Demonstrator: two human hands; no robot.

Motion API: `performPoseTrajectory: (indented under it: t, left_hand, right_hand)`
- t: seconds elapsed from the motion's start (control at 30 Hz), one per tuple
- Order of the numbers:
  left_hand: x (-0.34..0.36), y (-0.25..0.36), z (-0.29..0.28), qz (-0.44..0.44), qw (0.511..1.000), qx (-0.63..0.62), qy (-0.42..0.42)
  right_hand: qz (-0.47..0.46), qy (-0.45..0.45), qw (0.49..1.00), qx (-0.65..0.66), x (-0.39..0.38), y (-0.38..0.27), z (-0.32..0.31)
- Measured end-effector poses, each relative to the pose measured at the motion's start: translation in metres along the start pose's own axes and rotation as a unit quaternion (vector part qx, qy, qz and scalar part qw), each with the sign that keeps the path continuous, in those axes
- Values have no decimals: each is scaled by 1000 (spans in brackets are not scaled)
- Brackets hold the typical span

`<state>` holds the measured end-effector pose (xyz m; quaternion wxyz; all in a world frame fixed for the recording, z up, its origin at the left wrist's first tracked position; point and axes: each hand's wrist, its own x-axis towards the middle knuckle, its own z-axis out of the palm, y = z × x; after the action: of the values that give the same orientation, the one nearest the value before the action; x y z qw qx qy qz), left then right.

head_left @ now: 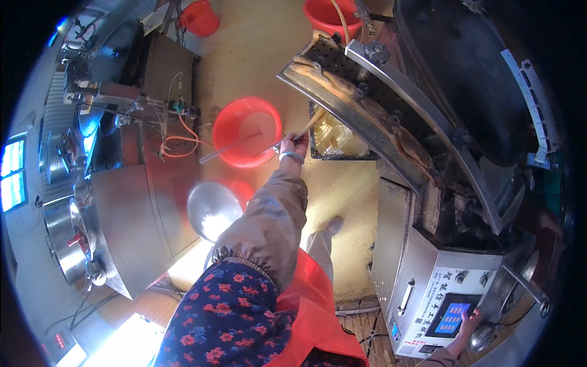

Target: The person operates a food processing machine, then pours a white liquid from a red bucket into a large metal pot. They stir the contents with a ladle and then use their hand to mix the mixture inside the pot.

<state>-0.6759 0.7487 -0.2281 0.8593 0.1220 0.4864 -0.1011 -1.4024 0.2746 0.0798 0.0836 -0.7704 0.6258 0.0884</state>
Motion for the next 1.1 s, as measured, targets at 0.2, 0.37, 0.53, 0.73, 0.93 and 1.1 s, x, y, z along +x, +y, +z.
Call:
performPoseTrajectory:
  t: [0.2,0.37,0.53,0.73,0.93,1.1]
  left_hand:
    - [0,3,3,-18,1000,0,-10]
    - [-5,1,7,-16,998,16,-52]
    - [6,2,-3,-27,996,2,-89]
    - [61,23,-26,-116,979,69,-151]
    - [129,57,-36,-147,975,125,-112]
    - [153,69,-44,163,792,523,-270]
  right_hand:
    - [-31,-44,995,78,-2,-3,-9]
    - [9,-37,994,100,-15,-15,-11]
    - [17,-31,993,115,-21,-29,-13]
    - [38,-35,977,205,-31,-34,-8]
    - [39,7,978,207,-38,-49,-1]
    - [72,20,992,98,-43,-73,-11]
